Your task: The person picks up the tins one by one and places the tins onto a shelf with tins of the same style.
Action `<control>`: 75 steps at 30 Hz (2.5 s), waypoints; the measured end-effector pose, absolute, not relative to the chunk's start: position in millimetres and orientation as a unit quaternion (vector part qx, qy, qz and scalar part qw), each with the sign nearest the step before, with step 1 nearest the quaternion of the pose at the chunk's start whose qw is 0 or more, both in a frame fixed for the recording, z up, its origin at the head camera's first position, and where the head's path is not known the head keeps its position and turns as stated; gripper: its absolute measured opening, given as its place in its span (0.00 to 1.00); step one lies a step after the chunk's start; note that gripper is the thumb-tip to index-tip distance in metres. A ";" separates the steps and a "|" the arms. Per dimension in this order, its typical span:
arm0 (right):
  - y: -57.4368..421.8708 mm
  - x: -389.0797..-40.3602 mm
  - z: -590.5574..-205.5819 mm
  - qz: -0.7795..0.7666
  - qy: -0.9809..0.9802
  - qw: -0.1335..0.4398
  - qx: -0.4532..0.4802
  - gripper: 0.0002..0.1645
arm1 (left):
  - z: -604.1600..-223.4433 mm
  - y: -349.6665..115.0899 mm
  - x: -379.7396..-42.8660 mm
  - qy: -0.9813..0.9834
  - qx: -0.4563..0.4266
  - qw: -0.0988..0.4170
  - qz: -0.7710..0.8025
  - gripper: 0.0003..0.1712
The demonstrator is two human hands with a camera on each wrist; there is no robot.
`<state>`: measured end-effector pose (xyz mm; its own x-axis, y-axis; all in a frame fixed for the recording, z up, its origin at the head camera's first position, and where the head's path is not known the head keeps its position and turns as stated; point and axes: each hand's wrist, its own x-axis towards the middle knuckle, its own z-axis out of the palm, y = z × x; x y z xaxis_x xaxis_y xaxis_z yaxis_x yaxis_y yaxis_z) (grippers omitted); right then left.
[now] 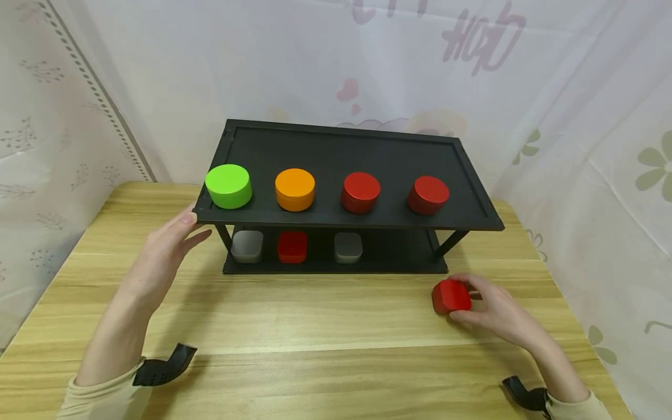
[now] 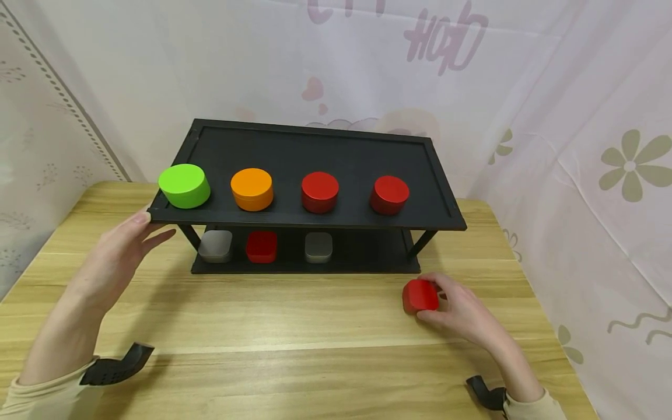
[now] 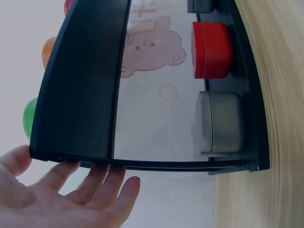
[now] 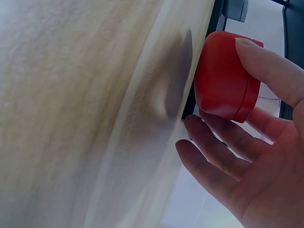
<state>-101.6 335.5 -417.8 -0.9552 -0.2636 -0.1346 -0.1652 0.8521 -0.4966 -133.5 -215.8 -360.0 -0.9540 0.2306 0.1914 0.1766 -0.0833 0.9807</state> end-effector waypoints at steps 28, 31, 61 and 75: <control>317.7 -114.2 -415.0 -0.270 0.950 0.059 -0.142 0.39 | -359.5 -215.3 -133.1 0.683 0.152 0.019 0.715 0.25; 316.0 -116.9 -414.5 -0.278 0.947 0.055 -0.150 0.39 | -359.5 -215.2 -133.1 0.683 0.148 0.020 0.715 0.25; 294.6 -148.6 -412.5 -0.331 0.930 0.048 -0.149 0.40 | -359.8 -216.1 -133.5 0.681 0.152 0.020 0.716 0.25; 285.6 -166.5 -407.3 -0.326 0.930 0.058 -0.160 0.40 | -360.1 -216.3 -133.7 0.678 0.156 0.017 0.718 0.25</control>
